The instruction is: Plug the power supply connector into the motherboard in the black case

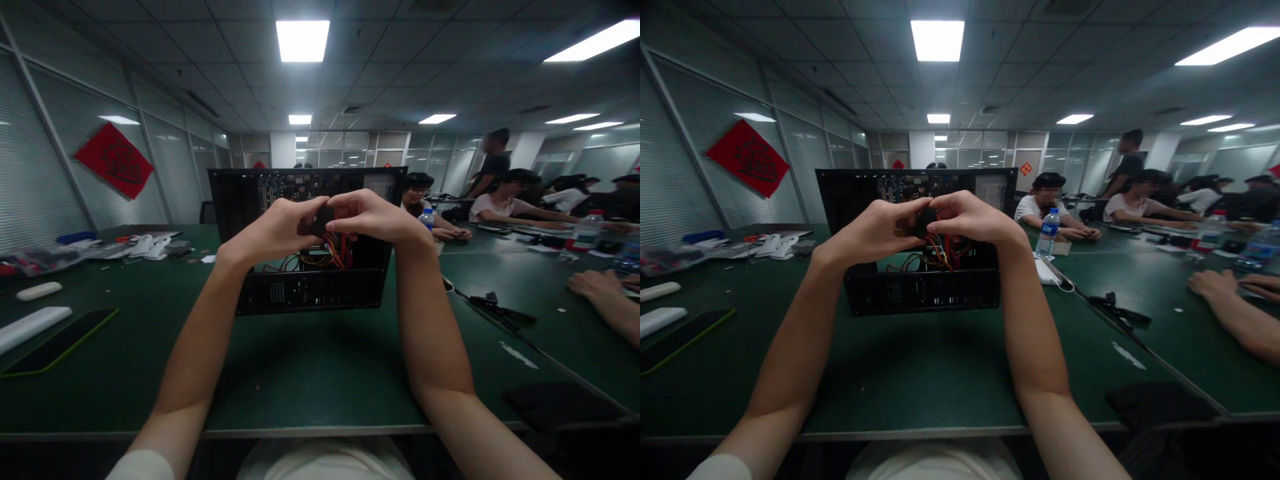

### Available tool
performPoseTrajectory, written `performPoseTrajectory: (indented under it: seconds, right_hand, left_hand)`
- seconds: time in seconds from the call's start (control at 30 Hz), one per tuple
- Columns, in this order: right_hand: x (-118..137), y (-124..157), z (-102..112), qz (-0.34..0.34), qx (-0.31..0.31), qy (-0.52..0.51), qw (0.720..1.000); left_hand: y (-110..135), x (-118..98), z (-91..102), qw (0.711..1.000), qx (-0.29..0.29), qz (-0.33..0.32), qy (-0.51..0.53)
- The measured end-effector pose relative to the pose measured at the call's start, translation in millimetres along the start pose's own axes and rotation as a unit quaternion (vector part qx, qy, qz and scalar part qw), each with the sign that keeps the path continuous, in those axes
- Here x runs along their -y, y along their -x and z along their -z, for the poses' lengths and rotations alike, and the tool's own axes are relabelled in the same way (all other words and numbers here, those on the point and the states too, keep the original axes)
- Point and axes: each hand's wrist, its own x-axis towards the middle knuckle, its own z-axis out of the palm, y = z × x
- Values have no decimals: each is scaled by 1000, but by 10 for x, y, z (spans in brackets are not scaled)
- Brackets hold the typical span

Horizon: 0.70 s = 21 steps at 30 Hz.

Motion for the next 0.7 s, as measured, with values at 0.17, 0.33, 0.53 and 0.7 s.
performPoseTrajectory:
  seconds: [0.17, 0.33, 0.53, 0.7]
  right_hand:
    - [68, 12, -43, -16, -14, 12, 1000]
    - [130, 13, -80, -12, -12, 19, 1000]
    - [206, 28, -158, -15, -20, 52, 998]
    - [221, 13, -196, 8, -18, 86, 996]
  left_hand:
    - [8, 14, -10, 1000, -5, -4, 7]
    - [22, 12, -11, 1000, -11, -4, 6]
    - [30, 0, 15, 1000, 0, -9, 14]
    - [28, -17, 20, 1000, -6, -4, 11]
